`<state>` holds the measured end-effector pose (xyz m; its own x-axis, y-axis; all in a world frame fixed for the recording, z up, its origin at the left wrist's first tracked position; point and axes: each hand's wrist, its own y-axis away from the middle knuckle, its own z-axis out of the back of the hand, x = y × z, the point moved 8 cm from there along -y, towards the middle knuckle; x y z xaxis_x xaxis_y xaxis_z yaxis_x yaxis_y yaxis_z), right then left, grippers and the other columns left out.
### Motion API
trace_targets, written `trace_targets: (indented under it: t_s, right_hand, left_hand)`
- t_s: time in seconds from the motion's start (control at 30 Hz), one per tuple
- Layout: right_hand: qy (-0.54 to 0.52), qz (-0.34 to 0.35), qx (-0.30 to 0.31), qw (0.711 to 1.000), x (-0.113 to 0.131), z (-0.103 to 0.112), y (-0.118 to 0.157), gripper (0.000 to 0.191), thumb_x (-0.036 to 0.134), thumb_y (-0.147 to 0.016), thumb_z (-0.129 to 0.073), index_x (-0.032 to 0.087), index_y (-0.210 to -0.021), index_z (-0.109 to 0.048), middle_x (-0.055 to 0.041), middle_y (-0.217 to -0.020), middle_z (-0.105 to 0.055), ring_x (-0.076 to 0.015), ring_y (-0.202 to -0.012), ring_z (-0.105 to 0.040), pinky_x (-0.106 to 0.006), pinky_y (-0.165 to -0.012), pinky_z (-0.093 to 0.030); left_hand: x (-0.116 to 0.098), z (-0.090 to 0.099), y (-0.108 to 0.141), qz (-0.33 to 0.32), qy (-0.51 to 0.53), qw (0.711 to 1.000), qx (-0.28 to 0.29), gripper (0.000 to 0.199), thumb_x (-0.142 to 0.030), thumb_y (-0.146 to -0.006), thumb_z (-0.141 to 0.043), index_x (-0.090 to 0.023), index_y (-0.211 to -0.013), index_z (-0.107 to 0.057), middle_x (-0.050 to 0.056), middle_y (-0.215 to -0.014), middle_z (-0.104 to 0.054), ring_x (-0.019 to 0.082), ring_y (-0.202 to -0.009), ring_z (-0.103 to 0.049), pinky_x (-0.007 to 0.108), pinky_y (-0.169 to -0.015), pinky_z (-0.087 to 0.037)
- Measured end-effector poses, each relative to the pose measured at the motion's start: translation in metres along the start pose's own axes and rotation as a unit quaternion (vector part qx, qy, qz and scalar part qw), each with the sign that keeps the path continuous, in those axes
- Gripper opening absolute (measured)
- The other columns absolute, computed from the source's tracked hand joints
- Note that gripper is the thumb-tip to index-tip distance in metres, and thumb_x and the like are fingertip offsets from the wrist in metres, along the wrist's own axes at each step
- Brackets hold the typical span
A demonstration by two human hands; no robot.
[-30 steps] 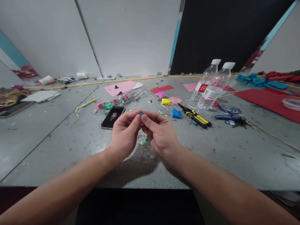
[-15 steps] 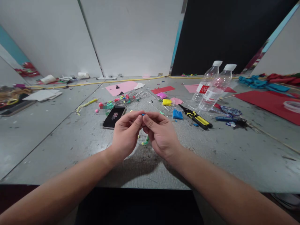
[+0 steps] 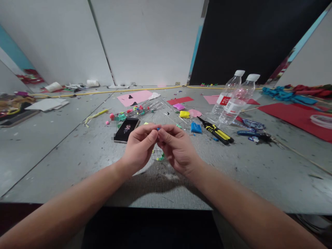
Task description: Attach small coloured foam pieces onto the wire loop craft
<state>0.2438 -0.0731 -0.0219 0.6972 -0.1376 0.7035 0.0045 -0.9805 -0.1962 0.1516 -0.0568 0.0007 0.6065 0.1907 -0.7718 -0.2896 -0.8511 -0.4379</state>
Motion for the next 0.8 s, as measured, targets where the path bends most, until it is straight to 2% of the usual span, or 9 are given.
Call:
trace_targets:
  t_s: [0.17,0.33,0.47,0.8]
  right_hand:
    - [0.008,0.005,0.005,1.0,-0.0001,0.0011,-0.0002,0.031,0.038,-0.058,-0.099,0.026,-0.073,-0.075,0.0063,-0.067,-0.068,-0.0097,-0.062,-0.053,-0.027,-0.059,-0.043]
    - [0.002,-0.002,0.007,1.0,-0.0011,0.0007,0.0005,0.032,0.036,-0.057,-0.099,0.027,-0.073,-0.074,0.0057,-0.074,-0.071,-0.0114,-0.07,-0.059,-0.028,-0.065,-0.047]
    - [-0.004,-0.003,0.011,1.0,-0.0001,-0.0016,0.0023,0.031,0.036,-0.057,-0.099,0.026,-0.071,-0.074,0.0065,-0.068,-0.068,-0.0103,-0.068,-0.058,-0.027,-0.065,-0.046]
    - [0.002,-0.003,0.014,1.0,-0.0011,-0.0008,0.003,0.029,0.037,-0.06,-0.098,0.025,-0.071,-0.074,0.0055,-0.07,-0.067,-0.0098,-0.067,-0.055,-0.027,-0.064,-0.043]
  left_hand:
    - [0.0038,-0.0003,-0.0014,0.043,0.023,0.999,0.022,0.018,-0.028,-0.07,-0.094,-0.024,-0.084,-0.083,0.0,-0.082,-0.078,0.01,-0.064,-0.068,0.022,-0.056,-0.057]
    - [0.0029,0.0013,-0.0032,0.045,0.015,0.999,0.019,0.018,-0.031,-0.07,-0.094,-0.023,-0.083,-0.083,-0.001,-0.073,-0.074,0.01,-0.063,-0.066,0.021,-0.058,-0.056]
    - [0.002,-0.0022,-0.0036,0.051,0.02,0.998,0.033,0.017,-0.032,-0.072,-0.093,-0.023,-0.084,-0.083,-0.002,-0.07,-0.073,0.009,-0.06,-0.066,0.021,-0.056,-0.057]
    - [0.0047,0.0004,-0.0046,0.061,0.005,0.998,0.035,0.017,-0.033,-0.074,-0.092,-0.024,-0.085,-0.083,-0.001,-0.077,-0.076,0.009,-0.062,-0.067,0.021,-0.058,-0.058]
